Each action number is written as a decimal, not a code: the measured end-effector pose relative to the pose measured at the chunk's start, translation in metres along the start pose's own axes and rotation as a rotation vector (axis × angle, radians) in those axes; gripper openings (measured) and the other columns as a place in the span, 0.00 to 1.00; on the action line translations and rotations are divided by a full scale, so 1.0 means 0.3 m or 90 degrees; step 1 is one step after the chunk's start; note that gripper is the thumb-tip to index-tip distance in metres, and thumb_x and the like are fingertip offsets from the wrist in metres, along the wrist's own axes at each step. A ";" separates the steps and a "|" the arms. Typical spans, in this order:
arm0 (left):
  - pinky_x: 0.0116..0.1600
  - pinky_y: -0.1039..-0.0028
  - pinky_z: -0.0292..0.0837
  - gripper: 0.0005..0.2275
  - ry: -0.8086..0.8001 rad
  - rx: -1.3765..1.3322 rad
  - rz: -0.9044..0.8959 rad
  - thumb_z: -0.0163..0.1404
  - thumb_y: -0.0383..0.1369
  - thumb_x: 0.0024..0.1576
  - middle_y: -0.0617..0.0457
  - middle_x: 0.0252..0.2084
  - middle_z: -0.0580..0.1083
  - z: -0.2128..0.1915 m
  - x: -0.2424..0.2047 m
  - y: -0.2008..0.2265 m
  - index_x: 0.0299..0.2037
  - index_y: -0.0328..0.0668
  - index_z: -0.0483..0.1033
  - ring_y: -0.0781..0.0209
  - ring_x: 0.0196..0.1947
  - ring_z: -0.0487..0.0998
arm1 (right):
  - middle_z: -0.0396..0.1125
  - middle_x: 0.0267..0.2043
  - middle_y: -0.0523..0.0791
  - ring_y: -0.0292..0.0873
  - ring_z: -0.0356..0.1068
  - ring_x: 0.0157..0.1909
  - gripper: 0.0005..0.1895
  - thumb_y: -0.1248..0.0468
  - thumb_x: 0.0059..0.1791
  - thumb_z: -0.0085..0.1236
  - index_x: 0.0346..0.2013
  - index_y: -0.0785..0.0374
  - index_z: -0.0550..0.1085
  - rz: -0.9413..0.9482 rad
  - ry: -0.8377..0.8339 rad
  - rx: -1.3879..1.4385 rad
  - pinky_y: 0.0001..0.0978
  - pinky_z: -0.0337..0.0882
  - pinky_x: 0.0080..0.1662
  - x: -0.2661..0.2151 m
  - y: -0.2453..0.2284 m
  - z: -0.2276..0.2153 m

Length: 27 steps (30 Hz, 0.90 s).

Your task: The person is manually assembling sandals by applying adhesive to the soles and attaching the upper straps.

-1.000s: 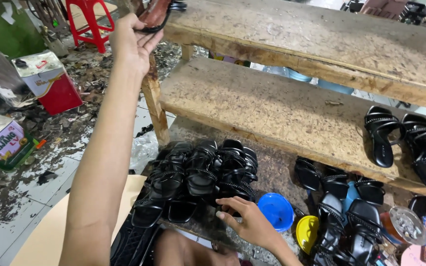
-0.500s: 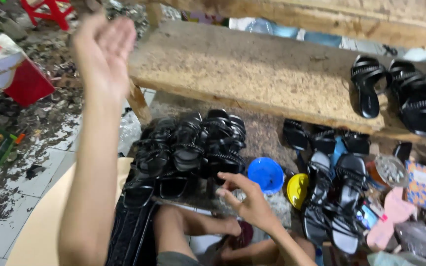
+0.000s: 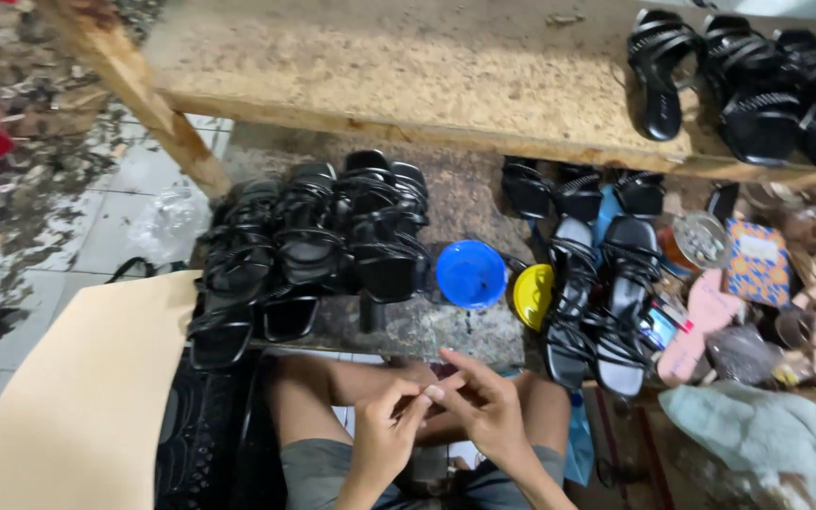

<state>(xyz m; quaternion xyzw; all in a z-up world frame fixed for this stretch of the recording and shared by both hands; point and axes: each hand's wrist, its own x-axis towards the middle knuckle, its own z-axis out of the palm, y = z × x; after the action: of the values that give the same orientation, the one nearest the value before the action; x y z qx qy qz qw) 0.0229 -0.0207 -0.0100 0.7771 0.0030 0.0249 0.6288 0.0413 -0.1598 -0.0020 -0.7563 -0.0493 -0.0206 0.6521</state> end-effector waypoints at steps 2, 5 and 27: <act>0.19 0.83 0.66 0.06 0.005 -0.040 0.041 0.48 0.33 0.49 0.54 0.15 0.72 0.011 -0.013 -0.008 0.25 0.40 0.72 0.69 0.12 0.73 | 0.68 0.20 0.45 0.34 0.67 0.24 0.23 0.71 0.36 0.59 0.45 0.67 0.68 0.033 -0.023 0.088 0.22 0.69 0.27 -0.006 0.007 -0.006; 0.18 0.83 0.67 0.07 0.020 -0.066 -0.033 0.49 0.35 0.47 0.54 0.11 0.71 0.049 -0.028 -0.014 0.22 0.40 0.72 0.69 0.10 0.72 | 0.68 0.21 0.44 0.33 0.67 0.25 0.22 0.71 0.36 0.59 0.44 0.67 0.68 -0.004 -0.041 0.101 0.22 0.68 0.29 -0.004 0.016 -0.025; 0.21 0.75 0.66 0.07 0.053 -0.177 -0.442 0.53 0.28 0.44 0.42 0.19 0.76 0.164 -0.003 -0.022 0.23 0.27 0.74 0.58 0.15 0.71 | 0.57 0.47 0.54 0.51 0.56 0.44 0.37 0.61 0.48 0.54 0.61 0.58 0.41 -0.205 0.377 -0.704 0.39 0.58 0.48 0.933 0.048 -0.708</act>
<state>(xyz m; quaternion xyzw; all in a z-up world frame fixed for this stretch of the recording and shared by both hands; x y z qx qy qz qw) 0.0242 -0.0675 -0.0266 0.6356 0.2883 -0.1577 0.6986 0.3280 -0.3585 0.0420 -0.9259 0.0376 -0.3486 0.1409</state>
